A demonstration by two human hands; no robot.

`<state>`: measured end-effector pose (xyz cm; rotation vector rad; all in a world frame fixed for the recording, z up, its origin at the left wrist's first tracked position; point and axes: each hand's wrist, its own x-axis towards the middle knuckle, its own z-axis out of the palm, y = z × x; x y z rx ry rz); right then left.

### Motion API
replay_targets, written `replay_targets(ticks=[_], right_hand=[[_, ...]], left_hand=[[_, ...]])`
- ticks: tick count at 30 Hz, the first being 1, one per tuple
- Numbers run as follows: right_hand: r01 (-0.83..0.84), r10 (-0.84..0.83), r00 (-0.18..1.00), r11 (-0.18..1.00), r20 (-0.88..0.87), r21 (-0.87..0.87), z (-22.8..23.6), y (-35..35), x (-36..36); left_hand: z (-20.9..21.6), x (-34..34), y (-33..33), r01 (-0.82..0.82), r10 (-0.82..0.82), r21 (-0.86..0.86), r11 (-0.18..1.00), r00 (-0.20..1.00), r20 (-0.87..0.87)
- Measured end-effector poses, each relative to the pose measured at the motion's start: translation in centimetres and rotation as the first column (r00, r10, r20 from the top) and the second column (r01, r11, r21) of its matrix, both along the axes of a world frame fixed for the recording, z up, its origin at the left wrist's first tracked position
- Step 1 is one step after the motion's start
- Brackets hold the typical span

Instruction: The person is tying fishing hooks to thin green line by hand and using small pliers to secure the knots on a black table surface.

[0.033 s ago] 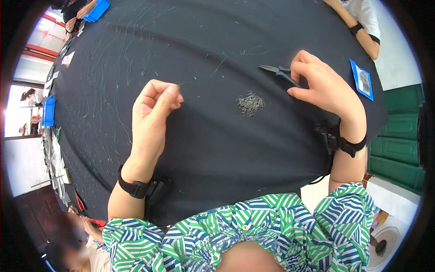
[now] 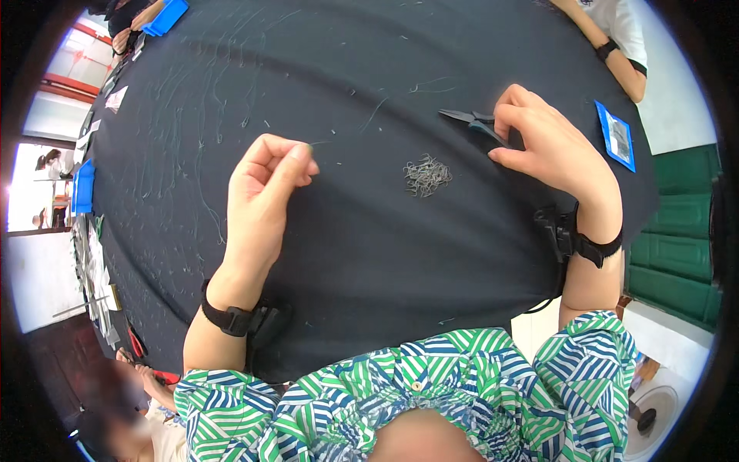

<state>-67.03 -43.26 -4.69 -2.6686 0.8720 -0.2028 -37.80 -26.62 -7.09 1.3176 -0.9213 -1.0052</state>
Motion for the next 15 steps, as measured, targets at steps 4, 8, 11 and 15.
replay_targets(ticks=[4,8,11,15], right_hand=[[-0.033,0.033,0.999,0.997,-0.001,-0.066,-0.6,0.0,0.2],[0.004,-0.009,1.000,0.966,-0.018,-0.257,-0.6,0.4,0.8],[0.012,0.023,0.972,0.988,0.232,-0.151,0.7,2.5,4.2],[-0.288,-0.134,0.894,0.560,0.428,0.777,1.0,6.4,7.3]], left_hand=[[0.3,-0.8,0.2,0.068,-0.070,0.024,0.997,0.994,0.079],[0.6,-1.2,0.5,0.132,-0.129,-0.027,0.991,0.987,0.098],[0.5,-1.3,0.5,0.255,-0.242,-0.017,0.967,0.938,0.249],[0.8,-1.5,1.0,0.299,-0.295,0.024,0.954,0.919,0.262]])
